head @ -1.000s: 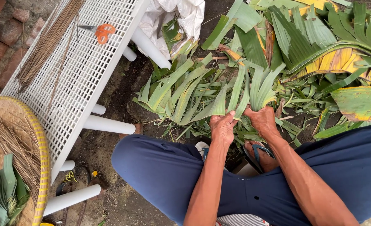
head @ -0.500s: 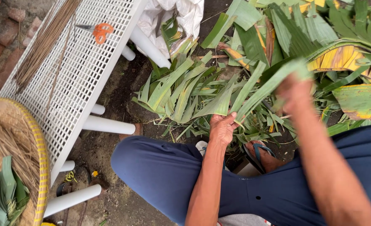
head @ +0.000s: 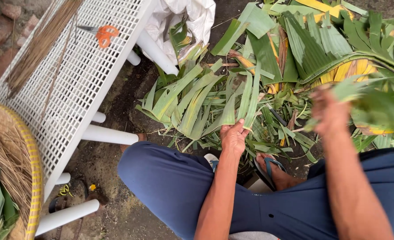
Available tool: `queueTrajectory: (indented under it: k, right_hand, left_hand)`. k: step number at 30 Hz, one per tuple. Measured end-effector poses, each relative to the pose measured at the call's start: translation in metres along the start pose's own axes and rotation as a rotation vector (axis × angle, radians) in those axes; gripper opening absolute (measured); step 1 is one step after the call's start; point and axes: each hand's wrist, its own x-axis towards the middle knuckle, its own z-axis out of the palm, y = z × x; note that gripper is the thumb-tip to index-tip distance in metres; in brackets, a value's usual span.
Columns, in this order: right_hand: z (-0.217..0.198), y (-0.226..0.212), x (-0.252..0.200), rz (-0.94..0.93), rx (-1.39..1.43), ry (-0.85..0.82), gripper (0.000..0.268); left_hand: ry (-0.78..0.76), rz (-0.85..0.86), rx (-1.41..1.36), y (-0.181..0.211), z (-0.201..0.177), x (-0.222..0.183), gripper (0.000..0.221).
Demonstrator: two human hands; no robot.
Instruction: A person is manually tearing large banana leaves into smaller, uniform strips.
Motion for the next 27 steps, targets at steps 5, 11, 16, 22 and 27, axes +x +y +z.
queueTrajectory:
  k: [5,11,16,22,27]
  right_hand:
    - [0.057,0.03,-0.075,0.11,0.094,-0.367,0.029]
    - [0.084,0.098,-0.062,0.193,0.251,-0.381,0.027]
    - [0.097,0.094,-0.07,0.175,0.29,-0.351,0.024]
    - [0.101,0.073,-0.088,0.078,0.218,-0.381,0.023]
    - [0.103,0.07,-0.093,-0.035,0.183,-0.375,0.023]
  left_hand:
    - [0.014,-0.026,0.078,-0.006,-0.001,-0.004,0.036]
    - [-0.083,-0.048,0.139,-0.013,-0.007,-0.009,0.046]
    - [-0.036,-0.05,0.051,-0.014,-0.033,0.013,0.024]
    - [-0.068,-0.051,0.009,-0.013,-0.042,0.017,0.019]
    - [-0.036,0.01,0.159,-0.022,-0.027,0.01,0.023]
